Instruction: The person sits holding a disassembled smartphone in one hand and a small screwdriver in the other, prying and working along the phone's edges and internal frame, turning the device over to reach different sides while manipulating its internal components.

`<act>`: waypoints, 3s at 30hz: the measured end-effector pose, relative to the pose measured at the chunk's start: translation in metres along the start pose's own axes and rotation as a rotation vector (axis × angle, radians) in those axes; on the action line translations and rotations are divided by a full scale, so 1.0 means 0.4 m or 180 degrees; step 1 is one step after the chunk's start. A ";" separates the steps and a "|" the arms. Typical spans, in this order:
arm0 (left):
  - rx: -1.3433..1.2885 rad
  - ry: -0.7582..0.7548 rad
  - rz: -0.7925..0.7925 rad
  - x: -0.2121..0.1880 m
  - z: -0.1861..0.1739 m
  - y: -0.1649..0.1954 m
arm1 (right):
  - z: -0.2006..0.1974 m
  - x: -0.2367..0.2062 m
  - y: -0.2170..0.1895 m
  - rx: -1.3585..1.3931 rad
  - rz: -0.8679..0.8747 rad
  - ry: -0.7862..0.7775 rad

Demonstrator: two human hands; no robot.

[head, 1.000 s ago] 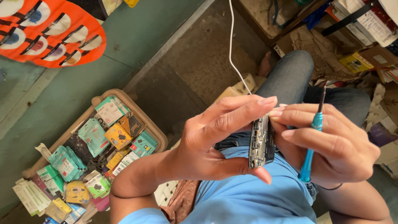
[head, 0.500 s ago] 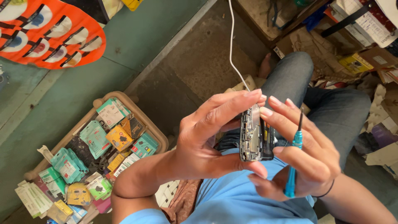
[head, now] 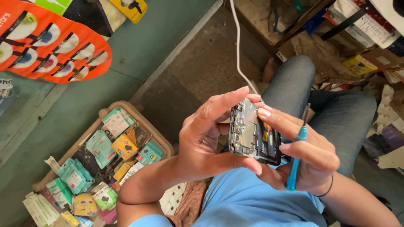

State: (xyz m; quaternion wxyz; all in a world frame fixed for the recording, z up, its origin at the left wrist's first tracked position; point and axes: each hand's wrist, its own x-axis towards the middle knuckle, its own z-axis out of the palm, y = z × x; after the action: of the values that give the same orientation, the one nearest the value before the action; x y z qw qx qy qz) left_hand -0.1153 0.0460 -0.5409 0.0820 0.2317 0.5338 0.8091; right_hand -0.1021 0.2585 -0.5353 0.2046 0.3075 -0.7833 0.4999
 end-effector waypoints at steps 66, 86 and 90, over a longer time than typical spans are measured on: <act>0.0835 0.0183 -0.0827 0.064 0.018 0.042 | -0.111 0.052 0.022 -0.2260 -0.1893 -0.1110; -0.0859 -0.0555 -0.0734 0.020 -0.026 -0.045 | -0.040 -0.048 -0.007 0.0463 0.0378 0.0177; -0.1227 -0.0569 -0.0751 0.007 -0.034 -0.072 | -0.057 -0.065 -0.024 0.0753 0.0643 0.0745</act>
State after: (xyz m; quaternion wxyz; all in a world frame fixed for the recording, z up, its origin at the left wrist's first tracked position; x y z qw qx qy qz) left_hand -0.1272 0.0480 -0.5706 0.2655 0.2185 0.3835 0.8571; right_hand -0.0762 0.2834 -0.5361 0.2056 0.1890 -0.7169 0.6388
